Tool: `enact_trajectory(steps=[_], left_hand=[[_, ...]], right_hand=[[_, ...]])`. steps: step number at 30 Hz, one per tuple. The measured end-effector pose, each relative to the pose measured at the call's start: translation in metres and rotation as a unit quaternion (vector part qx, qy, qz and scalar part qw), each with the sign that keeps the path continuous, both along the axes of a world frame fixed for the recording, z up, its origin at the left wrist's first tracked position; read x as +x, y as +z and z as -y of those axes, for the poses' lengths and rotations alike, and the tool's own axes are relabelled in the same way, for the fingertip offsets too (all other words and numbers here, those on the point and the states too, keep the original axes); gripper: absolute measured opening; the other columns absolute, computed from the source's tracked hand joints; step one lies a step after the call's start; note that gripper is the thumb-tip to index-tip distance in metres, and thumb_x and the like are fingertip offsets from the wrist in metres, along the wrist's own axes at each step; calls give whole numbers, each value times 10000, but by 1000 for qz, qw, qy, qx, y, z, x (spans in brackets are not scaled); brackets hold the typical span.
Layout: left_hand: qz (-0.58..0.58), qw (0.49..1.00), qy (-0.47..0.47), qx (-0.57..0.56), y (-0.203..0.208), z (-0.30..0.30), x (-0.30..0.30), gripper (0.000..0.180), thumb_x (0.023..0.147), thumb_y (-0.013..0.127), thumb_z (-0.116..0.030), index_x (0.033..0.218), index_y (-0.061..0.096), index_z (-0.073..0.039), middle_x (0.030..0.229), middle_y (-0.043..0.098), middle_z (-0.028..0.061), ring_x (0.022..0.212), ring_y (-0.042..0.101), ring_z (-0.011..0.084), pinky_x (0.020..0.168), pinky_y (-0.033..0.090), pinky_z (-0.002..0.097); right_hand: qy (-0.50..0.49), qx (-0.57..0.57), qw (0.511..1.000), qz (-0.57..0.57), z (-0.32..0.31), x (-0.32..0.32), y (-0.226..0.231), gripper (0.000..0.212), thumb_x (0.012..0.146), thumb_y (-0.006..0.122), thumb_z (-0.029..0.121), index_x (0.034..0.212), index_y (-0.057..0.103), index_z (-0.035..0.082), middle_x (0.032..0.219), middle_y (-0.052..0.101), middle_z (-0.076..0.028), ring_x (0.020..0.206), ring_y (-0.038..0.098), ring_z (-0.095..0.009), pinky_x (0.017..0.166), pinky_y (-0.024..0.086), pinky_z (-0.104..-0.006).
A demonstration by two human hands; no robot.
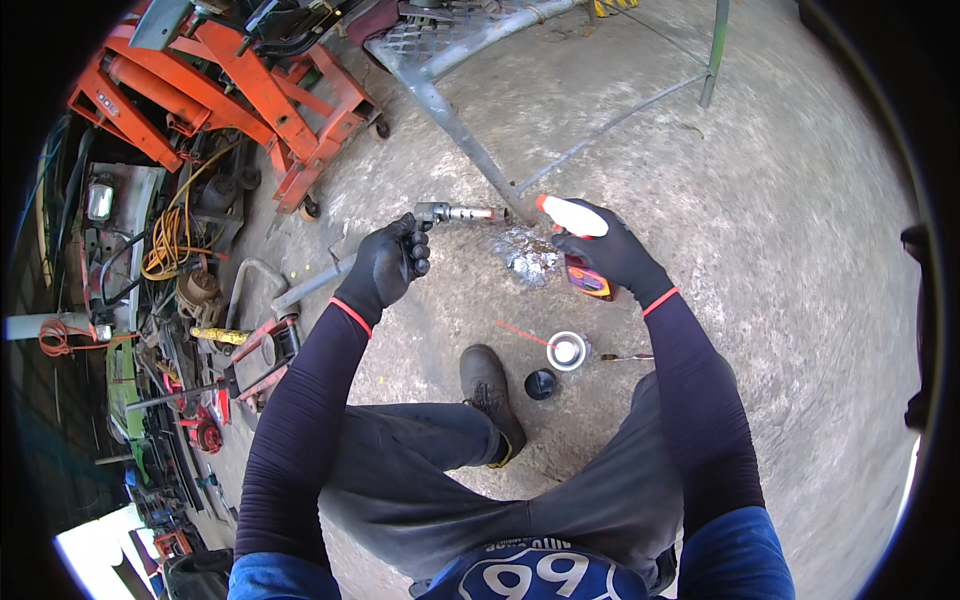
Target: The person sits on the floor and cleans a small cylindrical metal car part. They spray it with a cleaning spray, scrub it with a toothbrush, and repeat the process. The person also wipes their gloved hands during the task.
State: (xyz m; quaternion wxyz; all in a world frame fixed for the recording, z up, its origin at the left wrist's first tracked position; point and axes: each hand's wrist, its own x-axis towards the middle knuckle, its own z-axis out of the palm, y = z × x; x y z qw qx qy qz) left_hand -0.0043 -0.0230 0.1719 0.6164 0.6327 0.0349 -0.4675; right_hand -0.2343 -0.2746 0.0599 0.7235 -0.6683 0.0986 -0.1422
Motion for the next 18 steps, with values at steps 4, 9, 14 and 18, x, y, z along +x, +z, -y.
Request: enact_trajectory(steps=[4,9,14,18], left_hand=[[31,996,29,80,-4,-2,-7,373,1124,474,-410,1008,584,-73,728,476,-28,612,457,102,536,394,283],[22,995,65,71,-11,-3,-16,419,1106,506,-474,1022,585,-71,680,406,-65,574,412,74,501,365,268],[-20,987,152,56,-27,1,-24,426,1131,425,-434,972,584,-71,648,406,-20,558,411,109,491,363,288],[3,988,147,57,-30,1,-26,375,1127,432,-406,951,566,-103,659,405,-55,544,402,88,484,338,281]], right_hand=[[-86,-138,977,-139,25,-8,-49,470,970,783,291,1341,650,35,1196,744,-130,1072,704,-206,943,536,-338],[-217,-45,975,-21,32,-23,-83,436,964,792,229,1334,660,39,1180,741,-120,1084,696,-207,953,517,-317],[-110,-102,981,-121,37,-41,-88,551,938,796,174,1447,614,71,1300,705,-63,1200,647,-163,1025,505,-331],[-158,-298,915,-224,49,-63,-105,533,800,860,270,1257,686,56,1189,732,-171,1133,702,-321,960,551,-451]])
